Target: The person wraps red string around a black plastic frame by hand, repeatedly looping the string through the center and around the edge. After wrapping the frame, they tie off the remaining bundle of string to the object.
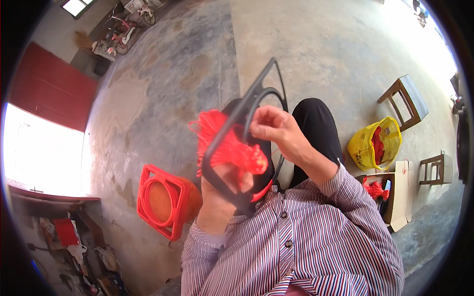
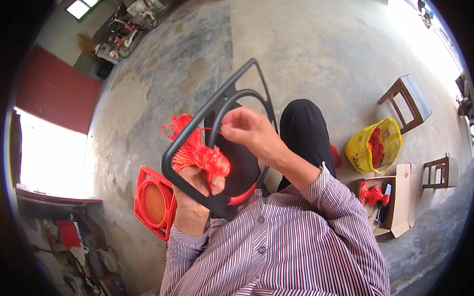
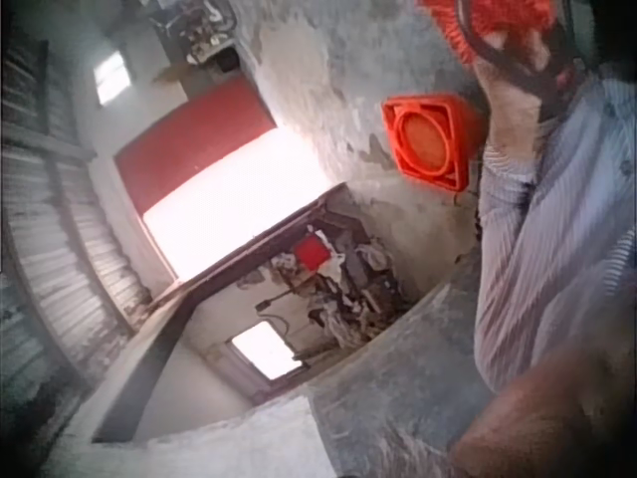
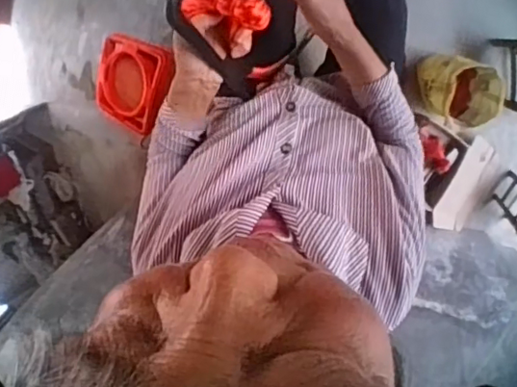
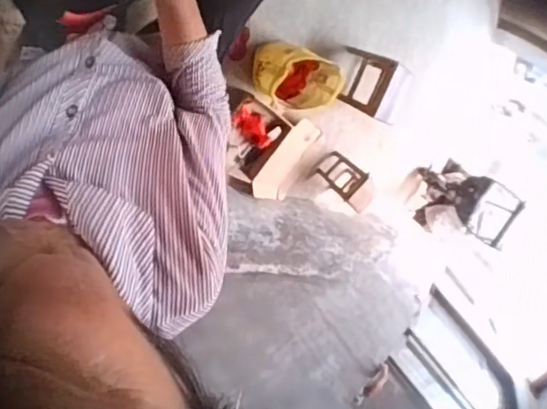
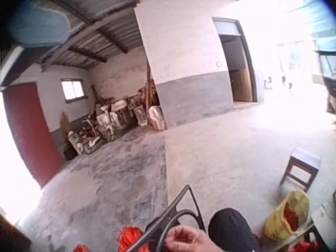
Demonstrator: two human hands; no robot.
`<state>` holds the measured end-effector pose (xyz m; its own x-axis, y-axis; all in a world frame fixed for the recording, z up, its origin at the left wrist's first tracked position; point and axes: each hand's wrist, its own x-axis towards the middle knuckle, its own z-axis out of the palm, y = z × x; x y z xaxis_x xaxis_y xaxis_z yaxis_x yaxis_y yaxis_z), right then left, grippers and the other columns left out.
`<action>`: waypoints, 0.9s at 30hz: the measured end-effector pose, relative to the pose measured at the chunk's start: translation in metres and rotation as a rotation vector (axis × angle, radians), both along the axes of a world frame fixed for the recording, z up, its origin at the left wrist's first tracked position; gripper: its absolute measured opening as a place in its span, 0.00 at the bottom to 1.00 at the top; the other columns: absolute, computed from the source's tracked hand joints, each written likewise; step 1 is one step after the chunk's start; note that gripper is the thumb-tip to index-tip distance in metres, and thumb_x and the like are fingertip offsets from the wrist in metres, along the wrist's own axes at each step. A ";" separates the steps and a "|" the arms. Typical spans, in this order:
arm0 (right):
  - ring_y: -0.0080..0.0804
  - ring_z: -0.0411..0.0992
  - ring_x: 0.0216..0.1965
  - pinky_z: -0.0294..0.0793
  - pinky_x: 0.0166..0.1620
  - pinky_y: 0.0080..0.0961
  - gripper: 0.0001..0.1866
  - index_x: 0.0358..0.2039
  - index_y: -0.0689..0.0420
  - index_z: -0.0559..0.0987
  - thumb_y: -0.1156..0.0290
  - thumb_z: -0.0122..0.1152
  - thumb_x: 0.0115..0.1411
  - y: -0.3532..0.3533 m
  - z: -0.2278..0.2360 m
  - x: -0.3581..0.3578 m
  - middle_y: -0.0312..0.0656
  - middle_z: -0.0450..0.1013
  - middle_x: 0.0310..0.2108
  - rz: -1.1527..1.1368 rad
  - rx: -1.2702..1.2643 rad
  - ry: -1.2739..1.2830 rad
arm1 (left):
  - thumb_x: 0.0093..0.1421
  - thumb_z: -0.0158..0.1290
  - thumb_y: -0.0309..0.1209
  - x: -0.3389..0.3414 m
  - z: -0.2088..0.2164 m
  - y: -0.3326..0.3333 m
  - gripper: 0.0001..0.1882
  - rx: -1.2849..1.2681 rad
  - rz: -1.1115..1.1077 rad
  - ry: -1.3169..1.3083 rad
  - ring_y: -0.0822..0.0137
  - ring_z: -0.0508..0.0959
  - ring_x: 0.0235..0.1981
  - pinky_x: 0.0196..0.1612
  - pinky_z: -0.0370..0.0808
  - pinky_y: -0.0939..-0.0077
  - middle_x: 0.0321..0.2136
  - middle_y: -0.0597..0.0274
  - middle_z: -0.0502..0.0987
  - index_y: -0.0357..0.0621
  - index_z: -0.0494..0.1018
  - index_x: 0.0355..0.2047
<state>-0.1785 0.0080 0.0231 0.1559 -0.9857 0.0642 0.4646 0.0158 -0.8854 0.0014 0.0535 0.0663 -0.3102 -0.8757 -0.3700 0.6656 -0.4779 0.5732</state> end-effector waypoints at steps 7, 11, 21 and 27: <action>0.20 0.71 0.41 0.71 0.48 0.22 0.24 0.50 0.60 0.72 0.79 0.68 0.52 0.031 0.023 0.014 0.34 0.70 0.40 -0.057 -0.480 0.253 | 0.56 0.51 0.28 0.001 -0.007 -0.007 0.18 -0.202 -0.001 -0.053 0.65 0.77 0.23 0.17 0.71 0.74 0.36 0.55 0.79 0.39 0.70 0.48; 0.21 0.73 0.40 0.71 0.48 0.22 0.24 0.49 0.60 0.73 0.79 0.68 0.50 0.031 0.042 -0.005 0.32 0.73 0.37 -0.129 -0.249 -0.030 | 0.56 0.52 0.32 0.004 -0.012 -0.010 0.20 -0.172 0.058 -0.025 0.64 0.75 0.24 0.17 0.67 0.74 0.35 0.53 0.77 0.39 0.70 0.49; 0.22 0.63 0.20 0.73 0.33 0.25 0.18 0.46 0.57 0.70 0.55 0.48 0.68 -0.003 -0.017 -0.108 0.30 0.62 0.21 0.334 -0.117 -0.862 | 0.63 0.49 0.35 0.053 -0.029 -0.018 0.10 -0.287 0.078 -0.027 0.66 0.71 0.22 0.17 0.63 0.78 0.31 0.50 0.73 0.46 0.72 0.42; 0.21 0.70 0.23 0.69 0.25 0.20 0.14 0.40 0.58 0.73 0.61 0.60 0.61 0.013 -0.077 -0.066 0.35 0.70 0.23 -0.081 0.230 0.203 | 0.67 0.42 0.43 0.051 -0.023 -0.021 0.21 -0.153 -0.128 -0.015 0.70 0.63 0.13 0.14 0.57 0.80 0.18 0.55 0.70 0.36 0.73 0.40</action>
